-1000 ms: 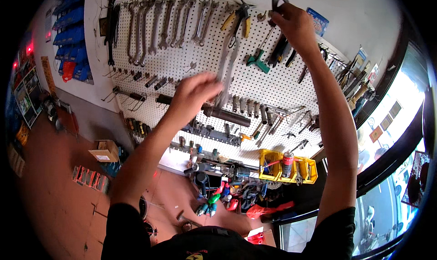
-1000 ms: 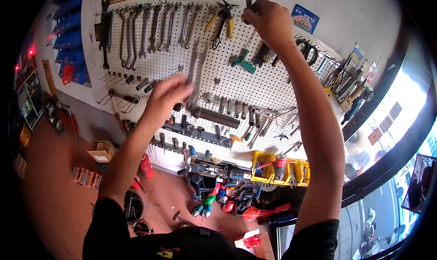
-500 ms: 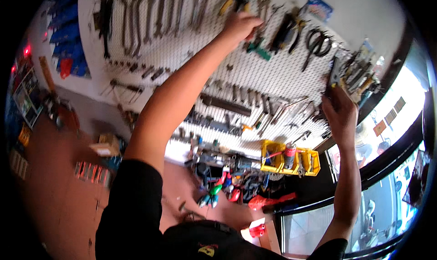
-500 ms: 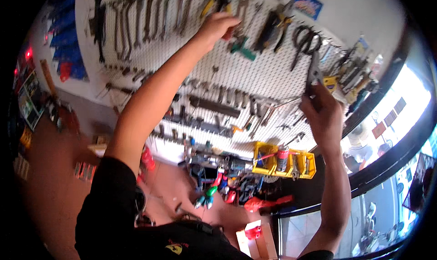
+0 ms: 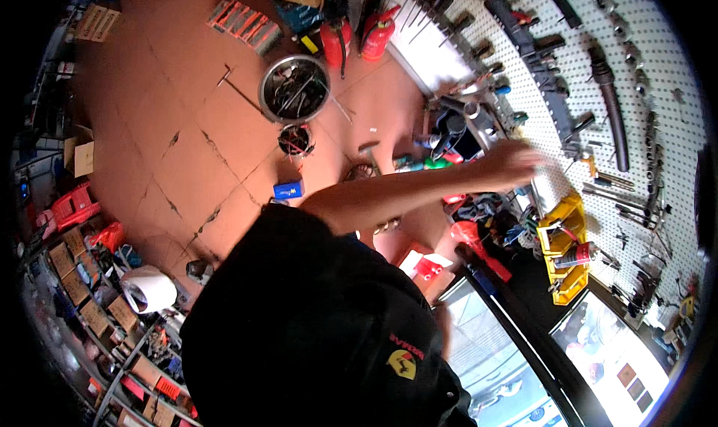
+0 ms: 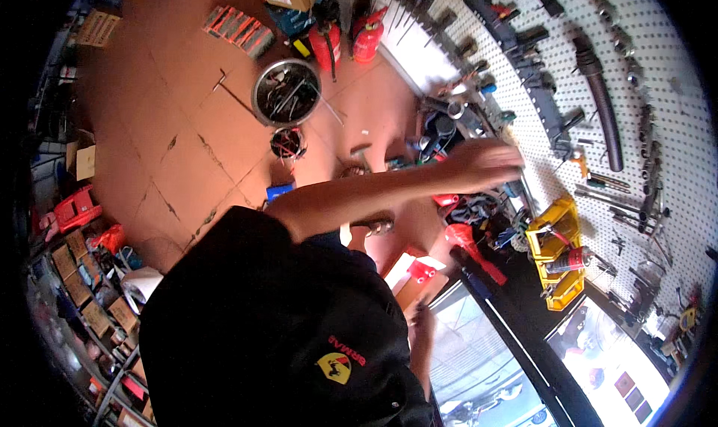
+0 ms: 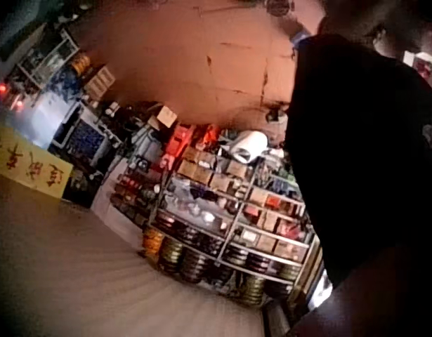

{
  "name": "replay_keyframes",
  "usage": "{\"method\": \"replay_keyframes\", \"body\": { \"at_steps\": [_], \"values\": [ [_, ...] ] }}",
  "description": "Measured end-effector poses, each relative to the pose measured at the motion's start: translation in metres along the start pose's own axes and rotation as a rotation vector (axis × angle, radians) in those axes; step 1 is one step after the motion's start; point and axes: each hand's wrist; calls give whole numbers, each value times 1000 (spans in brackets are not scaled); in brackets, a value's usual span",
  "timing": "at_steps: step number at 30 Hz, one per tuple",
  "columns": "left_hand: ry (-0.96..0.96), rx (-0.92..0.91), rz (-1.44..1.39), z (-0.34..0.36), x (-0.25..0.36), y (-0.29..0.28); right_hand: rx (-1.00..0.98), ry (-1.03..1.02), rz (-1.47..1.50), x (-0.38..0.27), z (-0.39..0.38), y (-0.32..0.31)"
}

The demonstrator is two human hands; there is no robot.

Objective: The person removes a yellow and green decorative wrap from a scooter tire using scissors. They then apply a dark liquid to the tire's bead with a brush. Finally, they mount the tire onto a metal rim using a screwdriver to pry the bead over the edge.

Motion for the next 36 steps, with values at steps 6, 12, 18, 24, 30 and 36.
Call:
{"method": "replay_keyframes", "body": {
  "at_steps": [6, 12, 18, 24, 30, 36],
  "values": [
    [-892, -1045, 812, -294, -57, -126, -169, 541, 385, 115, -92, 81],
    [-892, -1138, 896, -296, -65, -66, -96, 383, 592, 217, -98, 107],
    [-425, -490, 543, -309, -55, 126, -57, 66, 684, 123, -154, 68],
    [-586, -1185, 573, -429, 9, 263, -16, 0, 429, 336, -286, 138],
    [-211, -1277, 470, -505, -1, 325, -60, 500, 676, 486, -421, 233],
    [-221, -1382, 785, -490, -17, 401, 37, 650, 930, 510, -478, 266]
  ]
}}
Point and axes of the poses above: each hand's wrist, its own z-axis towards the middle knuckle, its own y-axis out of the palm, x = y × z, and after that the axes turned 7 degrees about -x, right-handed
